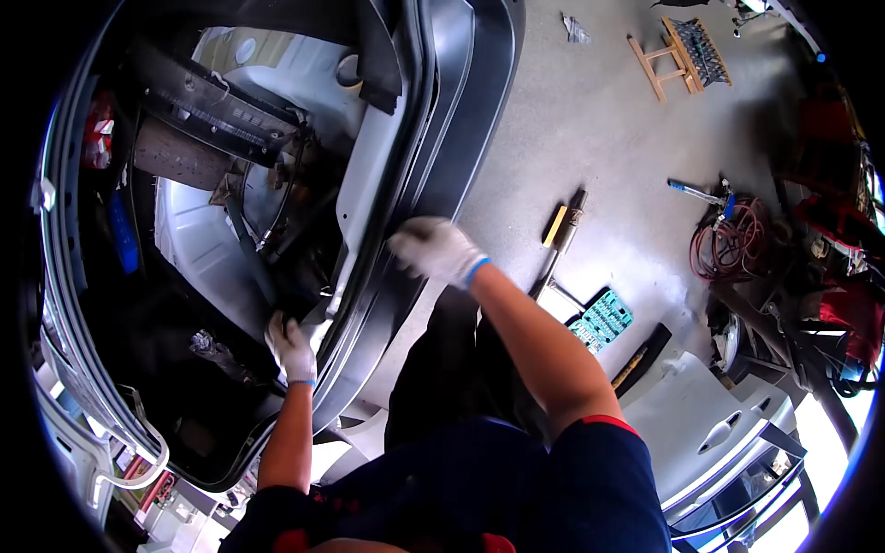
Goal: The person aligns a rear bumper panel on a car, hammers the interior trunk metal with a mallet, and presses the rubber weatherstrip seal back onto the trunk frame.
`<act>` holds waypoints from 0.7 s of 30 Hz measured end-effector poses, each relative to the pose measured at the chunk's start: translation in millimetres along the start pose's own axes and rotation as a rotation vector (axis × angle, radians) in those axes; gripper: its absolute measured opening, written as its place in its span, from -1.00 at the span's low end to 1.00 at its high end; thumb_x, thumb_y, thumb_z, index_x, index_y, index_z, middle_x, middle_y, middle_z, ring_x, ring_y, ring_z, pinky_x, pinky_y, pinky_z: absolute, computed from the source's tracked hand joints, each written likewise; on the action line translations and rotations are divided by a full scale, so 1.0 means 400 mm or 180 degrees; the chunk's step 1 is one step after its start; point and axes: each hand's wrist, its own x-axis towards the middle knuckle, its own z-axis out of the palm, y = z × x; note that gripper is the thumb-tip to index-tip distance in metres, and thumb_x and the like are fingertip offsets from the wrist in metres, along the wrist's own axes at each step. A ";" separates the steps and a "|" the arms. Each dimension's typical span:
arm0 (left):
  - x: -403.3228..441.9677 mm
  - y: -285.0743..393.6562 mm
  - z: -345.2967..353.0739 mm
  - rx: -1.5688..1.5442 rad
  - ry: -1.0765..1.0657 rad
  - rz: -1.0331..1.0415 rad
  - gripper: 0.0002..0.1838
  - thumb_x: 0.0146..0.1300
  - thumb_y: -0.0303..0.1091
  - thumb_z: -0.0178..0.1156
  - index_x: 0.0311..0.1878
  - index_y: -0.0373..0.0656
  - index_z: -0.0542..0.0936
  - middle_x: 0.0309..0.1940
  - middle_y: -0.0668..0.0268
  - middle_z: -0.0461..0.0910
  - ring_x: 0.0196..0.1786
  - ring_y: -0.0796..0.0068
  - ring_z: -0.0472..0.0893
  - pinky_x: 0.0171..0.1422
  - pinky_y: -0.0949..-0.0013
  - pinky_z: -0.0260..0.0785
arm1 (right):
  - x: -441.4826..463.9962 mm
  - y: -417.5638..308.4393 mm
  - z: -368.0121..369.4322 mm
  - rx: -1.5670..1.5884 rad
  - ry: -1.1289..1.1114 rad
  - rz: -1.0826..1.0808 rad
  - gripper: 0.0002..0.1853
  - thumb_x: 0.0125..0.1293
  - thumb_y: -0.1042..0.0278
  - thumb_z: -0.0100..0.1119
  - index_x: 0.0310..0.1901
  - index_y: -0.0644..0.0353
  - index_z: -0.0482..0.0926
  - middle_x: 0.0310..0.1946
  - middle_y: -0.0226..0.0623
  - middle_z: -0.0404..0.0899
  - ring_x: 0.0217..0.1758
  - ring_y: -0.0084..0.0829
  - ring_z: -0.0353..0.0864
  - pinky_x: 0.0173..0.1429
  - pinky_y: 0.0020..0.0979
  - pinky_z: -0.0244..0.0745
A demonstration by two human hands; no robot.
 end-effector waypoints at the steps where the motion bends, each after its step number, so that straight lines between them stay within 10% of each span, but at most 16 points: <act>1: 0.004 0.002 0.000 0.0001 0.0006 0.0008 -0.25 0.51 0.20 0.28 0.54 -0.15 0.50 0.41 -0.23 0.52 0.39 -0.31 0.59 0.48 -0.17 0.48 | 0.003 0.033 -0.046 0.0377 0.0460 0.0010 -0.65 0.58 0.17 0.33 0.16 0.27 0.71 -0.30 -0.23 0.79 -0.37 -0.50 0.73 -0.24 -0.41 0.70; 5: 0.301 0.539 0.147 -0.0076 -0.0489 0.1076 -0.04 0.39 0.31 0.37 0.66 -0.08 0.34 0.53 -0.24 0.41 0.47 -0.35 0.52 0.49 -0.22 0.49 | 0.074 0.081 -0.284 0.1591 0.2379 -0.0591 -0.71 0.57 0.29 0.24 0.15 0.28 0.71 -0.25 -0.27 0.76 -0.31 -0.50 0.70 -0.24 -0.43 0.62; 9: 0.488 0.865 0.341 0.0981 -0.1030 0.0480 0.41 0.10 0.28 0.58 0.78 -0.22 -0.05 0.70 -0.37 0.08 0.69 -0.44 0.20 0.76 -0.29 0.09 | 0.127 0.069 -0.371 0.1219 0.2311 -0.0604 -0.56 0.59 0.23 0.25 0.38 0.22 0.65 -0.06 -0.29 0.78 -0.16 -0.50 0.74 -0.07 -0.39 0.70; 21: 0.483 0.869 0.403 0.1436 -0.0759 0.0651 0.45 -0.01 0.02 0.71 0.69 -0.53 -0.06 0.53 -0.50 0.19 0.58 -0.52 0.28 0.67 -0.29 0.22 | 0.437 -0.074 -0.525 0.2375 0.2736 -0.0862 -0.40 0.68 0.04 0.11 0.54 0.29 0.51 0.33 0.04 0.70 0.39 -0.21 0.66 0.52 -0.28 0.46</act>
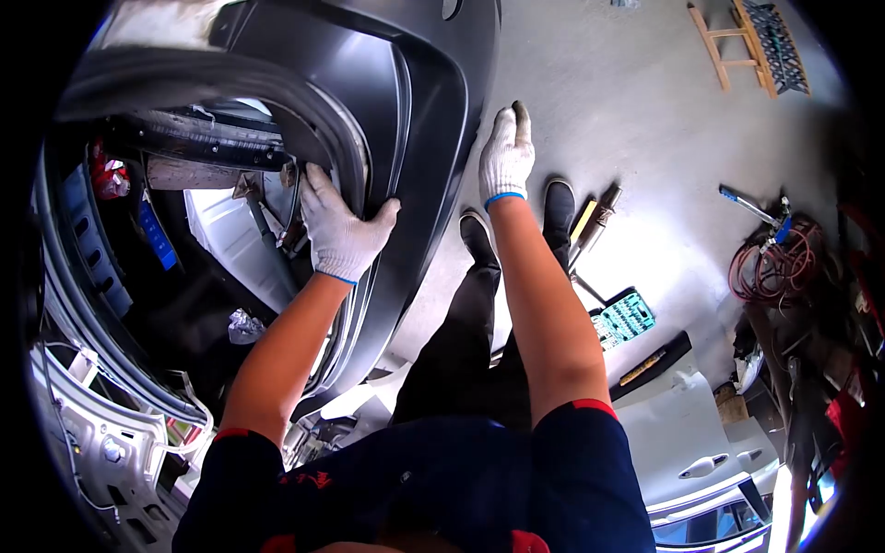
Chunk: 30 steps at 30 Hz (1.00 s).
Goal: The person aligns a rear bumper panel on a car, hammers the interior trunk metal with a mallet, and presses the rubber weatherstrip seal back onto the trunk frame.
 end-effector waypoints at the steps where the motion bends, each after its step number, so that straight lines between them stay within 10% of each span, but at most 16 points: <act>1: -0.002 0.004 -0.003 0.0054 -0.0026 -0.0013 0.45 -0.01 0.01 0.70 0.69 -0.54 -0.06 0.53 -0.50 0.18 0.57 -0.52 0.29 0.67 -0.28 0.22 | 0.004 -0.007 0.025 -0.0023 0.0150 0.0057 -0.40 0.68 0.04 0.12 0.52 0.31 0.51 0.31 0.02 0.70 0.35 -0.23 0.66 0.50 -0.29 0.46; 30: -0.007 -0.018 0.019 0.0192 0.0136 0.0213 0.46 -0.05 0.07 0.63 0.64 -0.65 -0.06 0.51 -0.61 0.12 0.50 -0.62 0.30 0.65 -0.28 0.22 | 0.075 -0.031 0.109 0.0878 -0.0573 0.0685 -0.31 0.74 -0.04 -0.02 0.67 0.28 0.32 0.61 -0.16 0.42 0.62 -0.33 0.42 0.71 -0.35 0.21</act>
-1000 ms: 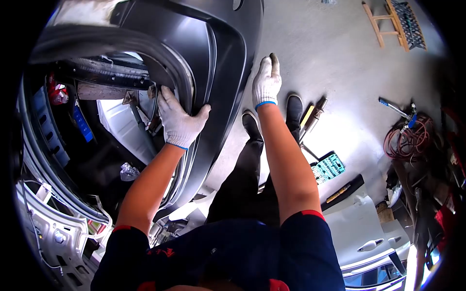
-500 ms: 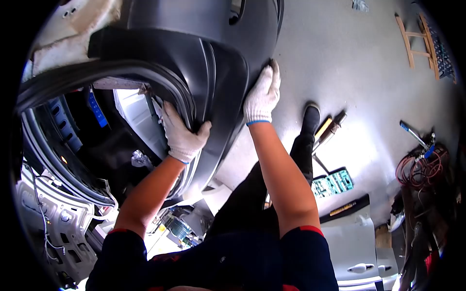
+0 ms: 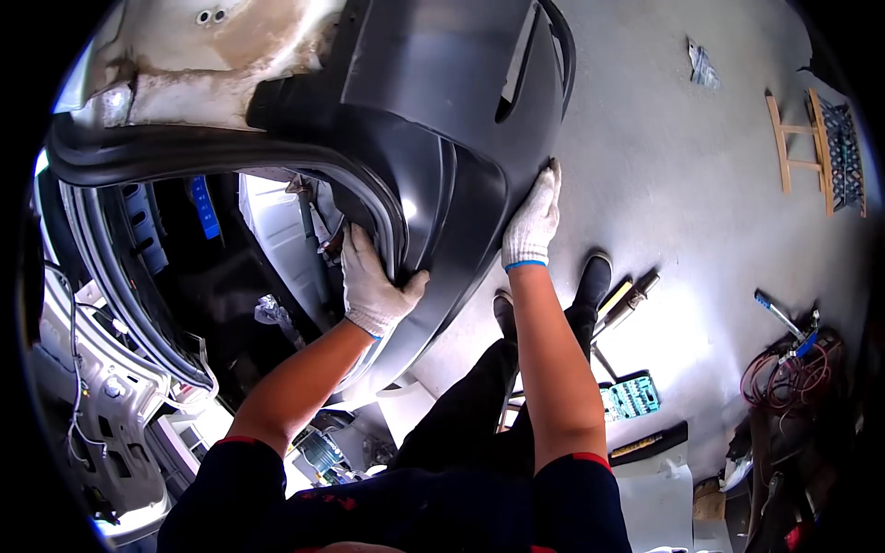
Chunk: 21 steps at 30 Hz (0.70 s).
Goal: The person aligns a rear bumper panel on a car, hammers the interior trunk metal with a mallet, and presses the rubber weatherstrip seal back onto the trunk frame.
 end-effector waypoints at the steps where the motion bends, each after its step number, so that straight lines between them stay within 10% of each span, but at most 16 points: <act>1: 0.000 -0.001 -0.001 -0.0035 -0.0022 -0.0011 0.46 -0.06 0.10 0.63 0.64 -0.65 -0.05 0.51 -0.62 0.12 0.50 -0.64 0.30 0.65 -0.30 0.22 | -0.008 -0.011 0.003 -0.0067 0.0048 0.0021 -0.30 0.75 -0.06 -0.01 0.67 0.29 0.31 0.61 -0.16 0.43 0.63 -0.33 0.41 0.71 -0.36 0.21; 11: 0.000 -0.009 -0.001 -0.0030 0.0000 0.0109 0.47 0.01 0.18 0.59 0.66 -0.66 -0.08 0.51 -0.66 0.09 0.52 -0.69 0.27 0.67 -0.35 0.18 | 0.005 -0.148 0.133 -0.1862 -0.0109 -0.1662 -0.24 0.72 -0.18 0.00 0.67 0.27 0.34 0.53 0.00 0.53 0.56 -0.26 0.51 0.65 -0.33 0.30; 16: 0.003 -0.011 0.007 -0.0144 0.0124 0.0109 0.44 0.00 0.20 0.58 0.65 -0.62 0.00 0.51 -0.63 0.15 0.52 -0.66 0.27 0.63 -0.45 0.16 | 0.009 -0.152 0.113 -0.2317 -0.0247 -0.1929 -0.20 0.73 -0.23 -0.04 0.69 0.28 0.28 0.57 -0.01 0.50 0.58 -0.25 0.50 0.65 -0.32 0.28; 18: 0.002 -0.018 0.018 -0.0184 0.0186 0.0109 0.45 0.00 0.22 0.58 0.66 -0.62 0.00 0.51 -0.63 0.14 0.52 -0.68 0.27 0.61 -0.45 0.22 | -0.002 -0.151 0.087 -0.1986 -0.0701 -0.2051 -0.24 0.74 -0.10 -0.04 0.67 0.37 0.23 0.63 0.20 0.34 0.67 0.06 0.38 0.72 -0.19 0.22; 21: -0.003 -0.020 0.020 -0.0169 0.0113 0.0131 0.48 -0.01 0.20 0.59 0.67 -0.61 -0.05 0.52 -0.63 0.12 0.51 -0.69 0.28 0.59 -0.45 0.24 | -0.022 -0.081 0.000 -0.1350 -0.0699 -0.1412 -0.21 0.76 -0.15 -0.08 0.73 0.29 0.15 0.69 0.06 0.28 0.75 -0.14 0.26 0.78 -0.26 0.10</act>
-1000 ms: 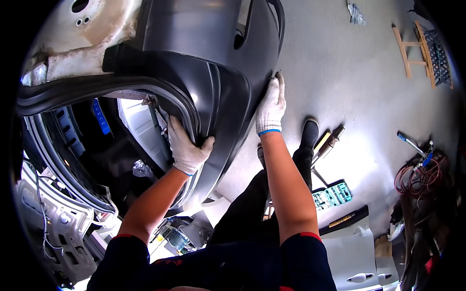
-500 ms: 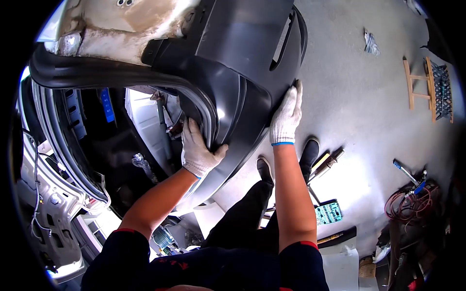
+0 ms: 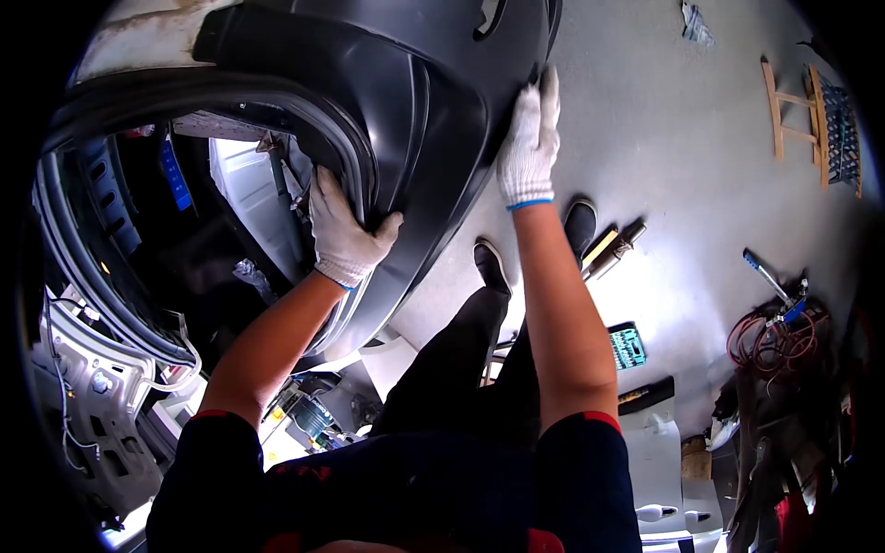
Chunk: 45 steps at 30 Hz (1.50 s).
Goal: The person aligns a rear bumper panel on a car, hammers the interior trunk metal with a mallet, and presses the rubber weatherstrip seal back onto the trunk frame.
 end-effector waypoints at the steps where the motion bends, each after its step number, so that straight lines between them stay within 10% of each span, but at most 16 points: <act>1: 0.003 0.001 -0.003 0.0001 -0.0021 -0.0019 0.49 -0.01 0.20 0.60 0.67 -0.61 -0.07 0.53 -0.62 0.11 0.51 -0.69 0.28 0.60 -0.45 0.23 | -0.038 0.036 -0.004 0.0624 0.0120 0.0477 -0.20 0.77 -0.20 -0.14 0.75 0.25 0.12 0.72 -0.02 0.26 0.79 -0.26 0.20 0.82 -0.31 0.02; 17: 0.011 0.021 -0.014 0.0016 0.0116 -0.0046 0.41 0.04 0.12 0.66 0.68 -0.45 -0.04 0.51 -0.54 0.17 0.49 -0.57 0.34 0.63 -0.39 0.19 | -0.274 0.178 0.050 0.0750 0.0865 0.0675 -0.36 0.77 -0.04 -0.04 0.64 0.24 0.38 0.51 -0.11 0.54 0.53 -0.32 0.52 0.67 -0.34 0.27; 21: 0.006 0.025 -0.017 -0.0036 0.0164 -0.0255 0.40 -0.01 0.11 0.71 0.70 -0.40 0.06 0.48 -0.42 0.31 0.50 -0.51 0.39 0.60 -0.21 0.34 | -0.475 0.274 0.053 0.1143 0.0710 0.0956 -0.23 0.71 -0.28 -0.04 0.66 0.17 0.35 0.57 -0.28 0.47 0.57 -0.31 0.46 0.66 -0.30 0.29; 23: 0.006 0.045 -0.041 -0.0182 -0.0012 -0.0444 0.37 0.09 0.17 0.58 0.70 -0.49 0.01 0.60 -0.51 0.12 0.66 -0.48 0.17 0.77 -0.28 0.02 | -0.605 0.338 0.046 0.1388 0.0920 0.1750 -0.24 0.72 -0.34 -0.12 0.64 0.10 0.39 0.59 -0.30 0.46 0.58 -0.27 0.46 0.67 -0.31 0.28; 29: -0.017 -0.027 -0.087 -0.0625 -0.0524 -0.0170 0.30 0.23 0.23 0.45 0.73 -0.47 -0.01 0.64 -0.54 0.11 0.69 -0.48 0.19 0.81 -0.18 0.00 | -0.909 0.400 0.003 0.0434 0.0244 0.2523 0.09 0.57 -0.66 -0.20 0.70 0.25 0.20 0.71 -0.16 0.27 0.66 -0.10 0.38 0.70 -0.03 0.27; 33: -0.280 -0.277 -0.122 -0.1338 -0.0081 0.0548 0.18 0.14 0.22 0.54 0.69 -0.24 0.26 0.63 -0.32 0.23 0.63 -0.45 0.27 0.74 -0.18 0.15 | -1.018 0.384 -0.124 -0.0652 -0.1993 0.2677 0.04 0.56 -0.56 0.03 0.63 0.32 0.27 0.52 0.08 0.47 0.44 -0.05 0.64 0.57 -0.06 0.51; 35: -0.487 -0.440 -0.096 -0.0988 -0.0105 0.0828 0.42 -0.03 0.20 0.68 0.76 -0.13 0.03 0.59 -0.27 0.22 0.61 -0.45 0.28 0.64 -0.43 0.23 | -1.037 0.391 -0.159 -0.1288 -0.2789 0.2371 -0.08 0.59 -0.45 0.12 0.51 0.36 0.44 0.41 0.04 0.59 0.31 -0.12 0.73 0.44 -0.15 0.63; 39: -0.913 -0.641 -0.043 -0.0061 -0.0595 -0.0292 0.47 -0.14 0.24 0.71 0.79 0.16 0.02 0.73 -0.11 0.04 0.72 -0.38 0.15 0.76 -0.41 0.13 | -1.047 0.355 -0.089 -0.1265 -0.3182 0.2268 -0.21 0.61 -0.37 0.16 0.28 0.40 0.64 0.17 -0.03 0.75 0.11 -0.19 0.82 0.28 -0.22 0.72; 45: -0.983 -0.682 0.033 -0.0110 -0.0327 -0.0544 0.45 -0.23 0.26 0.74 0.76 0.19 0.14 0.64 -0.04 0.18 0.64 -0.25 0.28 0.73 -0.41 0.18 | -1.067 0.372 -0.043 -0.1641 -0.3008 0.2011 -0.27 0.66 -0.29 0.16 0.03 0.48 0.74 -0.06 -0.07 0.84 -0.02 -0.31 0.85 0.14 -0.32 0.76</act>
